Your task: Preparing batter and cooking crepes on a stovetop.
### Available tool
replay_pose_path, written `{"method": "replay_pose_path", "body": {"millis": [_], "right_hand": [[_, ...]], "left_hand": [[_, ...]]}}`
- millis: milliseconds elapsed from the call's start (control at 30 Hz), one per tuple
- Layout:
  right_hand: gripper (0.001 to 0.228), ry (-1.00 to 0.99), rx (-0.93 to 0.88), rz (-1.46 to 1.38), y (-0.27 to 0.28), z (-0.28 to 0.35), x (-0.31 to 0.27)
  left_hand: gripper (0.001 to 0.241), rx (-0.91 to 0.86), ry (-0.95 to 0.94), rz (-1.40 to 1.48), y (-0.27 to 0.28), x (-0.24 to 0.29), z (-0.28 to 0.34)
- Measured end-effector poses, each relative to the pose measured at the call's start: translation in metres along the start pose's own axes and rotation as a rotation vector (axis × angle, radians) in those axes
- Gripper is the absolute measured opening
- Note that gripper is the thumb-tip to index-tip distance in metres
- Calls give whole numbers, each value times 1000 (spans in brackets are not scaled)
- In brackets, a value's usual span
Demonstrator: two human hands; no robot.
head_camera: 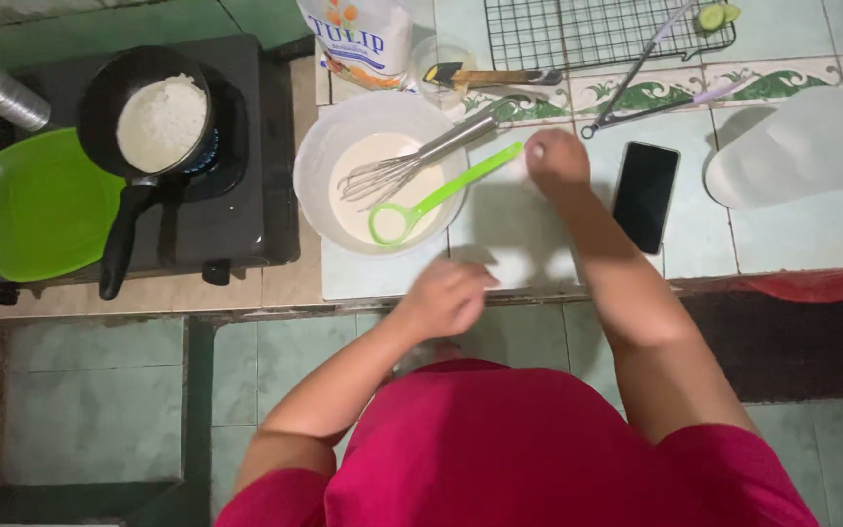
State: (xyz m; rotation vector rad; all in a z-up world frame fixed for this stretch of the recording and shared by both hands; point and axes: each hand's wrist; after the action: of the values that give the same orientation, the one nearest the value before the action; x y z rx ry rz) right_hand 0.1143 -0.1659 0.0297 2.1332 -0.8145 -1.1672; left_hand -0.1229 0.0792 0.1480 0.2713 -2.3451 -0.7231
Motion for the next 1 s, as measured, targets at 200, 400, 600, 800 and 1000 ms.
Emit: {"method": "replay_pose_path", "body": {"millis": [200,400,600,800,1000], "right_hand": [[19,181,246,-108,32,7,-16],[42,-816,-353,-1065,67,-39,-117],[30,-584,-301,-798,42,-44,-116],[15,-338,-50,-887,52,-60,-132],[17,-419,11,-996,53,-94,-154]], "left_hand": [[20,444,234,-171,66,-2,26],[27,196,314,-239,67,-11,5],[27,120,289,-641,22,-28,-55],[14,124,335,-619,-3,-76,-63],[19,34,367,-387,11,-100,-68]]}}
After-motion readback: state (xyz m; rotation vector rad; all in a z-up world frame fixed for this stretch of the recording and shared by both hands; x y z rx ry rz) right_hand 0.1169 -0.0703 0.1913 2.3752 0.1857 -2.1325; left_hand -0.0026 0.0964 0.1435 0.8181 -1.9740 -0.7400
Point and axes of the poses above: each hand's wrist, its own z-axis away from the middle knuckle, its own y-axis out of the back of the hand, x = y × z, and after that the axes turned 3 degrees about x, right-handed
